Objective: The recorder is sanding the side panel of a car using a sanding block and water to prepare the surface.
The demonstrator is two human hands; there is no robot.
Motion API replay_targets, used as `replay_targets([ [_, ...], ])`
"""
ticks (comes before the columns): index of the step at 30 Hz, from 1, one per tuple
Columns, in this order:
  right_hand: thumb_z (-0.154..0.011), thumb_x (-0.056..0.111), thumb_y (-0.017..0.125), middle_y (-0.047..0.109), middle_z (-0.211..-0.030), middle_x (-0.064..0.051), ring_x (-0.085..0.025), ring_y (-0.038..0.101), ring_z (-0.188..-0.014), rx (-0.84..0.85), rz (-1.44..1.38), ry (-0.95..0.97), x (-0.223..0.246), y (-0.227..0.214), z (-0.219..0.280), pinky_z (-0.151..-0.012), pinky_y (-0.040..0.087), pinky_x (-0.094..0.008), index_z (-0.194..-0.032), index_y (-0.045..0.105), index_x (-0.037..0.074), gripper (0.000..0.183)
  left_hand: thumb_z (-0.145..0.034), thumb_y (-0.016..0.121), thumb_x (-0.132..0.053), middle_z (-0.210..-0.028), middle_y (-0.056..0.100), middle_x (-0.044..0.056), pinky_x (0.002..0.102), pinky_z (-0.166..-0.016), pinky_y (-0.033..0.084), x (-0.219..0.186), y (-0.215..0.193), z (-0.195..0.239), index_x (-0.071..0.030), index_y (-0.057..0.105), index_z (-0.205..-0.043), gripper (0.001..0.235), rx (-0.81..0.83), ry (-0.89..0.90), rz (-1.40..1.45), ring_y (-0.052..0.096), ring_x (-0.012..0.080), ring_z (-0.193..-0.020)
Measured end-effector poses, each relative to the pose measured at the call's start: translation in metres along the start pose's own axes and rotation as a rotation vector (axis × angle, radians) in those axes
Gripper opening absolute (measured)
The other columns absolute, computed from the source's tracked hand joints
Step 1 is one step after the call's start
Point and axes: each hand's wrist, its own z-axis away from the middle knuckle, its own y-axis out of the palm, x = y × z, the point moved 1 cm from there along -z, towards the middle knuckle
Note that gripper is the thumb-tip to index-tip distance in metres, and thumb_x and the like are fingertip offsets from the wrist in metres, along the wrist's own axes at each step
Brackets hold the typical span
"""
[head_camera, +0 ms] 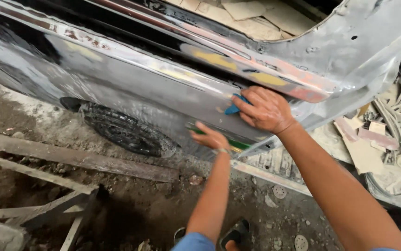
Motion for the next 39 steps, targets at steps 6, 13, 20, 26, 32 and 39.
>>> replay_targets([
  [6, -0.071, 0.019, 0.081, 0.067, -0.114, -0.009, -0.028, 0.065, -0.104, -0.003, 0.001, -0.008, -0.001, 0.005, 0.001, -0.090, 0.055, -0.040, -0.120, 0.069, 0.012, 0.052, -0.101, 0.040, -0.063, -0.127, 0.050, 0.026, 0.056, -0.096, 0.051, 0.009, 0.004, -0.084, 0.001, 0.046, -0.139, 0.074, -0.157, -0.069, -0.084, 0.056, 0.0409, -0.117],
  [13, -0.077, 0.017, 0.081, 0.066, -0.116, -0.007, -0.027, 0.065, -0.107, -0.014, 0.008, -0.002, -0.001, 0.003, 0.000, -0.089, 0.054, -0.039, -0.125, 0.068, 0.013, 0.050, -0.102, 0.037, -0.061, -0.126, 0.053, 0.025, 0.059, -0.098, 0.046, -0.011, 0.000, -0.038, -0.005, 0.041, -0.152, 0.075, -0.196, -0.046, -0.172, 0.054, 0.0411, -0.119],
  [20, -0.069, 0.020, 0.080, 0.067, -0.116, -0.009, -0.028, 0.065, -0.106, 0.016, 0.014, -0.018, -0.002, 0.000, -0.002, -0.091, 0.055, -0.041, -0.128, 0.068, 0.014, 0.060, -0.101, 0.034, -0.063, -0.144, 0.037, 0.031, 0.059, -0.104, 0.045, -0.062, -0.010, -0.037, -0.004, 0.030, -0.155, 0.080, -0.012, -0.180, -0.027, 0.043, 0.0450, -0.134],
  [26, -0.074, 0.018, 0.082, 0.067, -0.116, -0.009, -0.027, 0.066, -0.105, -0.007, -0.003, -0.005, -0.001, 0.005, 0.004, -0.089, 0.055, -0.039, -0.128, 0.068, 0.014, 0.056, -0.102, 0.033, -0.065, -0.145, 0.041, 0.026, 0.058, -0.108, 0.043, -0.045, -0.002, -0.053, -0.008, 0.034, -0.156, 0.079, -0.152, -0.162, -0.174, 0.045, 0.0426, -0.135],
  [32, -0.070, 0.020, 0.082, 0.067, -0.116, -0.009, -0.029, 0.066, -0.106, 0.009, -0.007, -0.025, -0.001, 0.005, 0.000, -0.089, 0.055, -0.040, -0.126, 0.069, 0.013, 0.058, -0.103, 0.041, -0.057, -0.137, 0.048, 0.029, 0.059, -0.104, 0.043, 0.038, 0.013, 0.044, -0.003, 0.037, -0.153, 0.073, -0.076, -0.058, -0.150, 0.049, 0.0461, -0.126],
  [39, -0.074, 0.016, 0.081, 0.067, -0.117, -0.009, -0.028, 0.066, -0.106, -0.004, -0.020, 0.007, 0.000, 0.004, 0.003, -0.091, 0.055, -0.040, -0.125, 0.070, 0.013, 0.052, -0.101, 0.034, -0.063, -0.136, 0.047, 0.026, 0.058, -0.099, 0.052, -0.060, -0.017, -0.080, -0.009, 0.038, -0.151, 0.074, -0.152, -0.362, -0.187, 0.053, 0.0413, -0.123],
])
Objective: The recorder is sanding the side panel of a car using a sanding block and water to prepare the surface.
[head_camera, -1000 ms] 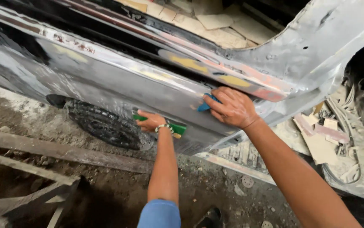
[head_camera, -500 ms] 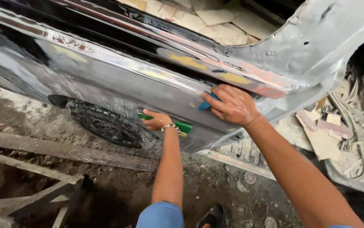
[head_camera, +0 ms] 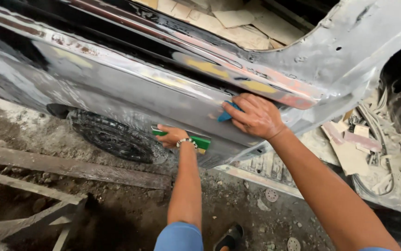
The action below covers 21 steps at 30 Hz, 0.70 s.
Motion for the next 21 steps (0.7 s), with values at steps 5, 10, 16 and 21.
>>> replay_targets([
  [5, -0.073, 0.017, 0.082, 0.067, -0.116, -0.009, -0.028, 0.066, -0.105, -0.013, -0.019, -0.012, 0.000, 0.000, -0.001, -0.089, 0.055, -0.040, -0.125, 0.070, 0.012, 0.053, -0.099, 0.045, -0.060, -0.139, 0.045, 0.025, 0.059, -0.099, 0.044, 0.077, 0.023, 0.018, -0.007, 0.039, -0.149, 0.073, -0.067, 0.372, 0.030, 0.050, 0.0439, -0.122],
  [10, -0.070, 0.017, 0.082, 0.067, -0.115, -0.009, -0.029, 0.067, -0.104, 0.018, -0.003, -0.030, 0.007, 0.003, 0.006, -0.089, 0.055, -0.041, -0.125, 0.070, 0.013, 0.056, -0.098, 0.053, -0.054, -0.134, 0.040, 0.026, 0.061, -0.093, 0.042, 0.073, 0.000, 0.014, -0.001, 0.038, -0.143, 0.070, 0.140, 0.342, 0.156, 0.046, 0.0449, -0.120],
  [16, -0.069, 0.018, 0.082, 0.067, -0.114, -0.009, -0.029, 0.066, -0.104, 0.022, 0.043, 0.001, -0.002, -0.001, 0.002, -0.090, 0.055, -0.041, -0.123, 0.071, 0.013, 0.056, -0.097, 0.058, -0.058, -0.123, 0.049, 0.027, 0.062, -0.092, 0.039, 0.065, 0.032, 0.013, 0.002, 0.045, -0.128, 0.069, -0.019, 0.274, 0.124, 0.048, 0.0452, -0.113],
  [21, -0.074, 0.018, 0.082, 0.067, -0.115, -0.009, -0.028, 0.066, -0.104, -0.003, 0.021, -0.003, 0.000, 0.003, -0.001, -0.089, 0.055, -0.040, -0.124, 0.070, 0.012, 0.051, -0.101, 0.054, -0.056, -0.119, 0.049, 0.028, 0.057, -0.097, 0.043, 0.131, 0.029, 0.112, 0.004, 0.043, -0.129, 0.067, 0.055, 0.417, 0.214, 0.053, 0.0433, -0.112],
])
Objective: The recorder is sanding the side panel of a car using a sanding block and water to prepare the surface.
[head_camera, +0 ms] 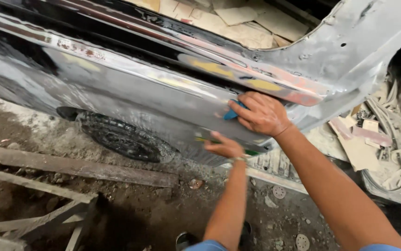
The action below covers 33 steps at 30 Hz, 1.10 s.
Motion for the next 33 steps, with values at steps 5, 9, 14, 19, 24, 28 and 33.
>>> replay_targets([
  [5, -0.073, 0.018, 0.081, 0.068, -0.114, -0.009, -0.029, 0.067, -0.105, 0.010, 0.000, -0.016, -0.002, -0.005, -0.006, -0.087, 0.055, -0.040, -0.124, 0.070, 0.012, 0.053, -0.101, 0.054, -0.050, -0.117, 0.047, 0.029, 0.057, -0.095, 0.044, -0.023, 0.000, -0.032, 0.007, 0.040, -0.126, 0.064, 0.037, -0.013, 0.042, 0.053, 0.0426, -0.108],
  [9, -0.073, 0.019, 0.081, 0.067, -0.114, -0.010, -0.028, 0.066, -0.104, 0.011, 0.012, -0.006, -0.005, -0.002, -0.001, -0.089, 0.055, -0.040, -0.123, 0.070, 0.013, 0.051, -0.100, 0.049, -0.056, -0.112, 0.052, 0.021, 0.054, -0.084, 0.049, -0.063, -0.005, -0.172, -0.001, 0.046, -0.119, 0.057, -0.158, -0.141, -0.068, 0.055, 0.0351, -0.101],
  [14, -0.075, 0.017, 0.081, 0.068, -0.115, -0.009, -0.028, 0.066, -0.105, -0.009, -0.009, -0.010, 0.002, -0.002, 0.001, -0.089, 0.055, -0.040, -0.125, 0.070, 0.013, 0.051, -0.103, 0.045, -0.054, -0.116, 0.050, 0.022, 0.052, -0.088, 0.049, -0.033, -0.002, -0.100, 0.001, 0.048, -0.120, 0.058, -0.082, -0.085, 0.018, 0.054, 0.0353, -0.103],
  [19, -0.073, 0.019, 0.082, 0.068, -0.115, -0.009, -0.028, 0.066, -0.106, 0.037, 0.016, -0.010, -0.002, 0.001, -0.008, -0.086, 0.055, -0.040, -0.125, 0.071, 0.014, 0.053, -0.104, 0.049, -0.052, -0.114, 0.049, 0.025, 0.053, -0.092, 0.045, -0.019, 0.011, -0.072, 0.006, 0.043, -0.120, 0.060, 0.075, 0.045, 0.221, 0.053, 0.0366, -0.102],
  [24, -0.074, 0.018, 0.080, 0.068, -0.117, -0.008, -0.027, 0.066, -0.107, 0.010, 0.004, 0.021, 0.001, 0.000, -0.001, -0.091, 0.056, -0.040, -0.124, 0.070, 0.014, 0.051, -0.104, 0.046, -0.055, -0.118, 0.048, 0.028, 0.058, -0.095, 0.042, -0.034, 0.010, -0.154, 0.006, 0.046, -0.122, 0.063, -0.124, 0.082, -0.027, 0.050, 0.0403, -0.106],
  [28, -0.076, 0.018, 0.081, 0.068, -0.117, -0.009, -0.027, 0.066, -0.105, -0.007, -0.036, 0.034, -0.001, -0.005, 0.003, -0.088, 0.055, -0.040, -0.124, 0.070, 0.013, 0.050, -0.106, 0.039, -0.053, -0.145, 0.039, 0.033, 0.059, -0.107, 0.037, -0.063, -0.015, -0.087, 0.006, 0.034, -0.149, 0.073, -0.077, 0.166, 0.044, 0.042, 0.0464, -0.133],
  [33, -0.071, 0.019, 0.080, 0.067, -0.116, -0.010, -0.029, 0.066, -0.106, 0.014, -0.015, -0.013, -0.001, -0.007, -0.001, -0.091, 0.054, -0.041, -0.123, 0.069, 0.012, 0.055, -0.110, 0.035, -0.055, -0.146, 0.034, 0.037, 0.063, -0.107, 0.040, -0.025, -0.007, -0.067, -0.008, 0.018, -0.162, 0.072, 0.132, 0.150, 0.006, 0.043, 0.0548, -0.135],
])
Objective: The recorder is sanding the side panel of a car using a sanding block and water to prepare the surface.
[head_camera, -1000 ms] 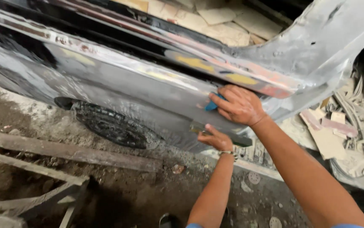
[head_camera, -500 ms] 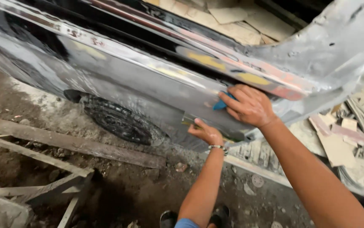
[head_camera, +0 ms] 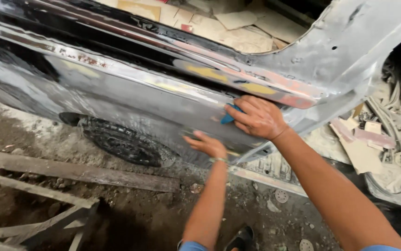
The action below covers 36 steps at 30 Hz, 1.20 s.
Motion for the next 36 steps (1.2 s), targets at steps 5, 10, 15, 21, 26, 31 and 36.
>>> replay_targets([
  [5, -0.075, 0.018, 0.081, 0.067, -0.116, -0.010, -0.029, 0.065, -0.107, -0.014, -0.021, 0.015, -0.002, 0.005, 0.001, -0.092, 0.054, -0.040, -0.124, 0.068, 0.012, 0.051, -0.101, 0.029, -0.058, -0.132, 0.044, 0.031, 0.062, -0.096, 0.045, -0.064, -0.015, -0.095, -0.027, 0.026, -0.161, 0.068, -0.112, -0.301, -0.096, 0.054, 0.0518, -0.120],
  [10, -0.075, 0.020, 0.081, 0.067, -0.115, -0.009, -0.028, 0.065, -0.107, -0.019, 0.006, 0.008, 0.005, 0.007, 0.002, -0.092, 0.054, -0.039, -0.125, 0.068, 0.012, 0.052, -0.110, 0.032, -0.053, -0.139, 0.042, 0.035, 0.062, -0.101, 0.041, -0.003, -0.006, 0.026, -0.016, 0.022, -0.164, 0.066, -0.088, -0.010, -0.092, 0.049, 0.0549, -0.125],
  [15, -0.068, 0.021, 0.081, 0.067, -0.116, -0.010, -0.028, 0.065, -0.106, 0.019, 0.009, -0.007, -0.001, 0.004, 0.003, -0.090, 0.054, -0.040, -0.126, 0.069, 0.013, 0.060, -0.105, 0.038, -0.048, -0.145, 0.032, 0.030, 0.062, -0.094, 0.044, -0.018, -0.003, 0.022, -0.016, 0.021, -0.161, 0.067, 0.010, -0.234, 0.009, 0.046, 0.0491, -0.125],
  [21, -0.074, 0.018, 0.081, 0.067, -0.119, -0.008, -0.027, 0.066, -0.108, -0.018, 0.012, 0.044, 0.000, 0.004, 0.004, -0.090, 0.055, -0.039, -0.125, 0.068, 0.013, 0.053, -0.103, 0.033, -0.052, -0.143, 0.038, 0.028, 0.058, -0.104, 0.045, -0.058, -0.008, 0.007, -0.023, 0.023, -0.162, 0.066, -0.071, -0.318, -0.014, 0.050, 0.0446, -0.127],
  [26, -0.071, 0.021, 0.080, 0.066, -0.118, -0.010, -0.029, 0.066, -0.105, -0.026, -0.004, 0.000, 0.000, 0.006, -0.001, -0.090, 0.055, -0.041, -0.125, 0.068, 0.012, 0.056, -0.109, 0.039, -0.049, -0.147, 0.035, 0.035, 0.061, -0.106, 0.037, 0.018, 0.012, 0.112, -0.010, 0.018, -0.162, 0.068, -0.017, -0.072, -0.092, 0.043, 0.0524, -0.130],
  [31, -0.075, 0.020, 0.081, 0.066, -0.117, -0.009, -0.028, 0.065, -0.107, -0.002, -0.009, 0.031, 0.000, 0.006, 0.006, -0.090, 0.055, -0.040, -0.125, 0.068, 0.013, 0.053, -0.105, 0.038, -0.050, -0.138, 0.047, 0.030, 0.060, -0.102, 0.042, -0.012, -0.005, 0.045, -0.016, 0.027, -0.160, 0.066, -0.129, -0.337, -0.214, 0.052, 0.0488, -0.122],
  [36, -0.074, 0.020, 0.081, 0.067, -0.120, -0.009, -0.028, 0.066, -0.109, -0.023, -0.023, 0.039, 0.002, 0.008, 0.005, -0.090, 0.055, -0.040, -0.127, 0.067, 0.012, 0.055, -0.110, 0.040, -0.048, -0.144, 0.042, 0.036, 0.062, -0.102, 0.040, 0.014, 0.010, 0.116, -0.007, 0.023, -0.159, 0.065, -0.049, 0.019, -0.091, 0.047, 0.0541, -0.126],
])
